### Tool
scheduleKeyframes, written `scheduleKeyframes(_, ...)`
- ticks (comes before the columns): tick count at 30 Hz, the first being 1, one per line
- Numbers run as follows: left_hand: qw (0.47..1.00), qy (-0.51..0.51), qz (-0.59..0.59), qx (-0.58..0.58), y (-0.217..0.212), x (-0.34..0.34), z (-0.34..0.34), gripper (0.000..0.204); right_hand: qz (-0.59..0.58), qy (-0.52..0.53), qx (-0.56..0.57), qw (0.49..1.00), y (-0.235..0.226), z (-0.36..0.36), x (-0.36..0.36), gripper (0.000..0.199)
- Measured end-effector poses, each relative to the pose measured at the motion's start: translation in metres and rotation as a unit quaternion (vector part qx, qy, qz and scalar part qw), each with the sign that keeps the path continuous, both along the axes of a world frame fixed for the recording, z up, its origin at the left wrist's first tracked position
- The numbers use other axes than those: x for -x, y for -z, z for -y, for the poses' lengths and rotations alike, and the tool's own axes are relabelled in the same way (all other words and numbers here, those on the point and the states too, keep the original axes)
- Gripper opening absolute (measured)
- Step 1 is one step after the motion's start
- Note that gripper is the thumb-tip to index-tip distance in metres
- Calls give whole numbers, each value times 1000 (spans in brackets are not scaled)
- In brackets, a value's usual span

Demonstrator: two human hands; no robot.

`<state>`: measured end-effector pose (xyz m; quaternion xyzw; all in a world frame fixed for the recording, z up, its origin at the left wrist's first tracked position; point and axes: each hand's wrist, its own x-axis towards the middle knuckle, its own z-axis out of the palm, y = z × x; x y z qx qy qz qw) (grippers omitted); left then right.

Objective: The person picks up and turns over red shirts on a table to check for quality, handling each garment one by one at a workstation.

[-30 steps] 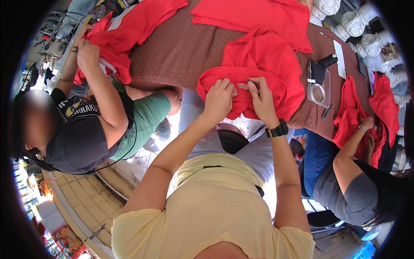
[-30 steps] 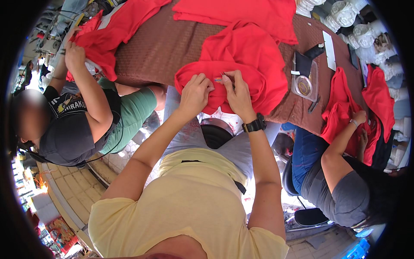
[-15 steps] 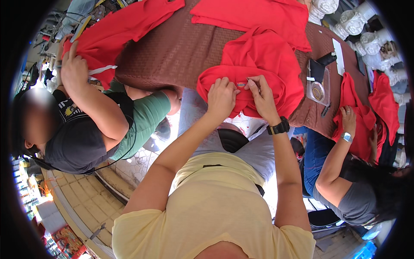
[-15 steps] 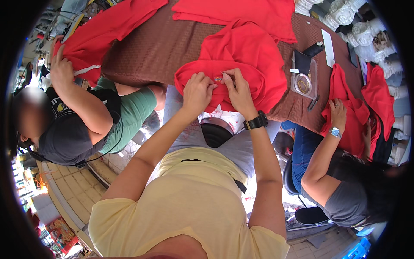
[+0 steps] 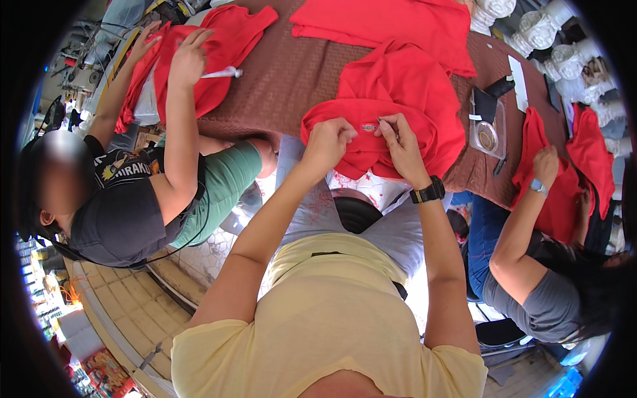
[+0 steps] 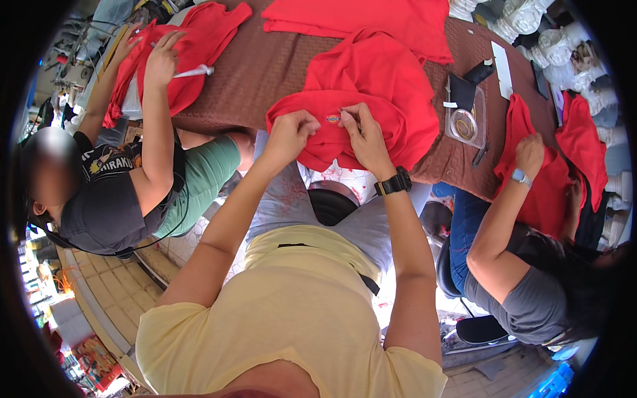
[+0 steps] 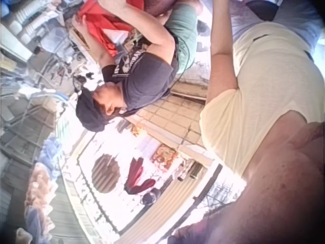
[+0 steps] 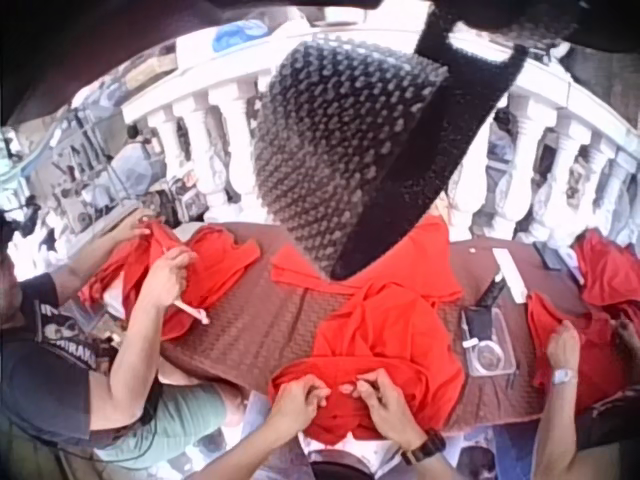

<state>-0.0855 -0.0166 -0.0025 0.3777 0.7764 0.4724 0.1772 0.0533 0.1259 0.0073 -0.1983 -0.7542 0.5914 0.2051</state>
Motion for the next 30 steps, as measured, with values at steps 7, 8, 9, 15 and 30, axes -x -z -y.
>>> scheduleKeyframes(7,966,-11,-258,9,2,-24,1,12,-16,9,-14,1000,7,3,1,22)
scheduleKeyframes(8,971,-29,-235,8,1,-22,-1,12,-18,9,-14,1000,7,2,1,22)
scheduleKeyframes(9,976,-47,-213,7,0,-19,-2,12,-18,5,-3,1000,7,1,0,22)
scheduleKeyframes(15,999,-34,35,-22,7,7,-4,9,0,-7,13,1000,1,0,0,22)
scheduleKeyframes(30,997,58,42,17,-5,12,5,9,12,-43,-419,907,-13,9,6,11)
